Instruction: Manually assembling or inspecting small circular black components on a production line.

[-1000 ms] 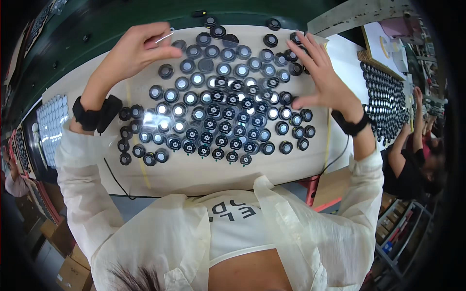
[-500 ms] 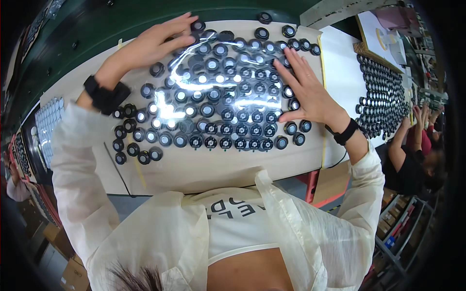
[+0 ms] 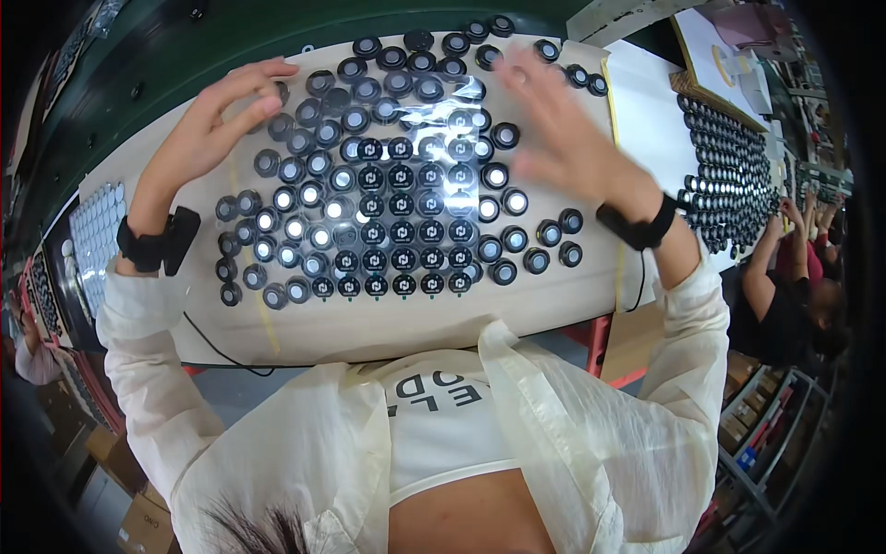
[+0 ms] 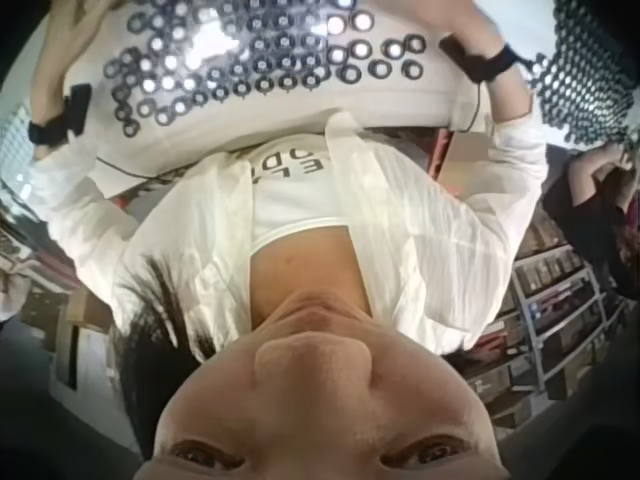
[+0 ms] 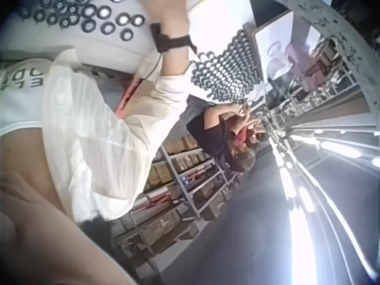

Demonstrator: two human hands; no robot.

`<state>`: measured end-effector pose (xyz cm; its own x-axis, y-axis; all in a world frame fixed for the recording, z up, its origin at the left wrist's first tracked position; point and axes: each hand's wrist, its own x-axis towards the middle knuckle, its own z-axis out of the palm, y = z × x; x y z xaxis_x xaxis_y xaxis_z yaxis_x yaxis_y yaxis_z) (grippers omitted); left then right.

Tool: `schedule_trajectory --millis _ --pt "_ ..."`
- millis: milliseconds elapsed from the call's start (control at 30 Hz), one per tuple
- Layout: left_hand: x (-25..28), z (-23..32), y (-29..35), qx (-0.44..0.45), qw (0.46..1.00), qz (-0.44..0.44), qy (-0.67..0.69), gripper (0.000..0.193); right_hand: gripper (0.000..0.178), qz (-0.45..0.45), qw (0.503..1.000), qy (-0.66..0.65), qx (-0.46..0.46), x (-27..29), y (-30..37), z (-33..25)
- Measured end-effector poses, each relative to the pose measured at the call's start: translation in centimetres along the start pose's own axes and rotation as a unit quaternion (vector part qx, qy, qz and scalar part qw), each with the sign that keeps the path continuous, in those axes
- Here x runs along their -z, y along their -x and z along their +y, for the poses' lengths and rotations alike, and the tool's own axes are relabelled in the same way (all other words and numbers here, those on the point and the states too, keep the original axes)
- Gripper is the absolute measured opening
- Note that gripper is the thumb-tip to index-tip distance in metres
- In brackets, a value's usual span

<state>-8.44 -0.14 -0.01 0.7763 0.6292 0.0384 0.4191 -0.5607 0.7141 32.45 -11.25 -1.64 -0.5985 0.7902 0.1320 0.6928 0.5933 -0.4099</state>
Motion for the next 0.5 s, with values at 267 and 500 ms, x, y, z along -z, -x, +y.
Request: schedule_trajectory --millis 267,500 --pt "-2.2 0.4 -4.7 0.088 0.984 -0.048 0.150 0.025 0.067 -0.017 0.997 -0.028 -0.071 -1.2 -0.4 2.8" --pt "-2.5 -1.6 -3.8 0.102 0.983 -0.011 0.151 0.020 0.067 0.071 0.971 -0.214 -0.083 0.6 0.9 -1.3"
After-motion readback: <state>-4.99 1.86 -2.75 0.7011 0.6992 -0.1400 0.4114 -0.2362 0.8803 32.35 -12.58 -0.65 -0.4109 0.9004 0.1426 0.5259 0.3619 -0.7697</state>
